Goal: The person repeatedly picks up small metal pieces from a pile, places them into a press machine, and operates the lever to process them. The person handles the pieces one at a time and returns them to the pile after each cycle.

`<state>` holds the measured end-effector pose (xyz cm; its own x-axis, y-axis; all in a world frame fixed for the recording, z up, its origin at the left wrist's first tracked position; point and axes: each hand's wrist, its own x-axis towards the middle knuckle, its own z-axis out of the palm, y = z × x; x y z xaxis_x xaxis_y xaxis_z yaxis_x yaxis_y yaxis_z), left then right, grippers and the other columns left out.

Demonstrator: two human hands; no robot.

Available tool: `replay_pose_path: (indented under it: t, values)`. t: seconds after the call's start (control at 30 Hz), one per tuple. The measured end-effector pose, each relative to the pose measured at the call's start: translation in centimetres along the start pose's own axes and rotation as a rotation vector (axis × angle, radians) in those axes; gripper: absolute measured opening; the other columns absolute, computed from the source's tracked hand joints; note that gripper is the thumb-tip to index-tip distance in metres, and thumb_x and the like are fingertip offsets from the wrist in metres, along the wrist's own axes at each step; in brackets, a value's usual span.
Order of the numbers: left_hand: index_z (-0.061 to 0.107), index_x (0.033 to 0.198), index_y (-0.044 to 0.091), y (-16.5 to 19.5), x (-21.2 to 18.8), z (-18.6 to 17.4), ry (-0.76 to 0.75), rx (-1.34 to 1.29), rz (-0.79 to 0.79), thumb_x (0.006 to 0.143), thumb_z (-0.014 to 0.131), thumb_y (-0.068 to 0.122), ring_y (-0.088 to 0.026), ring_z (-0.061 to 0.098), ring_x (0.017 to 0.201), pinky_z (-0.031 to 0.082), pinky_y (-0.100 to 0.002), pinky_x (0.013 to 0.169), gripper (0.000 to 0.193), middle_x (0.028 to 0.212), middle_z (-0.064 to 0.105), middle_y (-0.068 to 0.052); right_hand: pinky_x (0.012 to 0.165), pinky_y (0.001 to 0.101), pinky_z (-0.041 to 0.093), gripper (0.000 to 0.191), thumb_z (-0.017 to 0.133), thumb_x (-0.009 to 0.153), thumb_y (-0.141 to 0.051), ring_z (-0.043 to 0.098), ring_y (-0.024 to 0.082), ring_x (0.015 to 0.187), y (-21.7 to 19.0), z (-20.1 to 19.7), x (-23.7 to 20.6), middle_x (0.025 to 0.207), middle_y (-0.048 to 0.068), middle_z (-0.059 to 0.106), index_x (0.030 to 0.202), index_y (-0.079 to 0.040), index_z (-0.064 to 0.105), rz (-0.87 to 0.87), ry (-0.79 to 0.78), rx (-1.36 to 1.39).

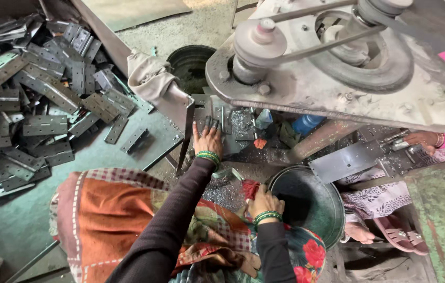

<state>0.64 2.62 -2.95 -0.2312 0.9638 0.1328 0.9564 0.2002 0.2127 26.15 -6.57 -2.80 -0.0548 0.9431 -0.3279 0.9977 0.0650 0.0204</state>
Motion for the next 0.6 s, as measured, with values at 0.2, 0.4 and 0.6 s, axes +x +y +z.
replay_pose_path:
  t: [0.2, 0.4, 0.6]
  values:
    - [0.044, 0.151, 0.016, -0.1, 1.8, 0.6, 0.108, 0.073, 0.015, 0.096, 0.034, 0.018, -0.022, 0.023, 0.153, -0.005, -0.065, 0.120, 0.055, 0.159, 0.040, -0.004, 0.096, 0.0547, 0.051, 0.059, 0.066, 0.092, -0.029, 0.066, 0.043, 0.113, 0.6, 8.1, 0.9, 0.126, 0.025, 0.064, 0.140, -0.013, 0.038, 0.017, 0.054, 0.159]
    - [0.041, 0.156, 0.016, 0.2, -0.1, -0.4, -0.021, -0.035, 0.019, 0.104, 0.038, 0.024, -0.021, 0.027, 0.155, -0.005, -0.065, 0.124, 0.053, 0.160, 0.042, -0.004, 0.092, 0.0553, 0.053, 0.072, 0.070, 0.086, -0.026, 0.064, 0.047, 0.111, 1.7, 8.6, 1.7, 0.124, 0.030, 0.061, 0.144, -0.010, 0.031, 0.000, -0.074, 0.202]
    - [0.040, 0.155, 0.017, 0.2, 2.4, 0.4, -0.079, 0.050, -0.022, 0.102, 0.034, 0.016, -0.022, 0.028, 0.153, -0.007, -0.065, 0.123, 0.053, 0.163, 0.037, -0.003, 0.091, 0.0541, 0.057, 0.055, 0.070, 0.089, -0.046, 0.071, 0.041, 0.108, 1.2, 2.4, 1.8, 0.116, 0.021, 0.073, 0.126, -0.012, 0.048, -0.020, -0.001, 0.066]
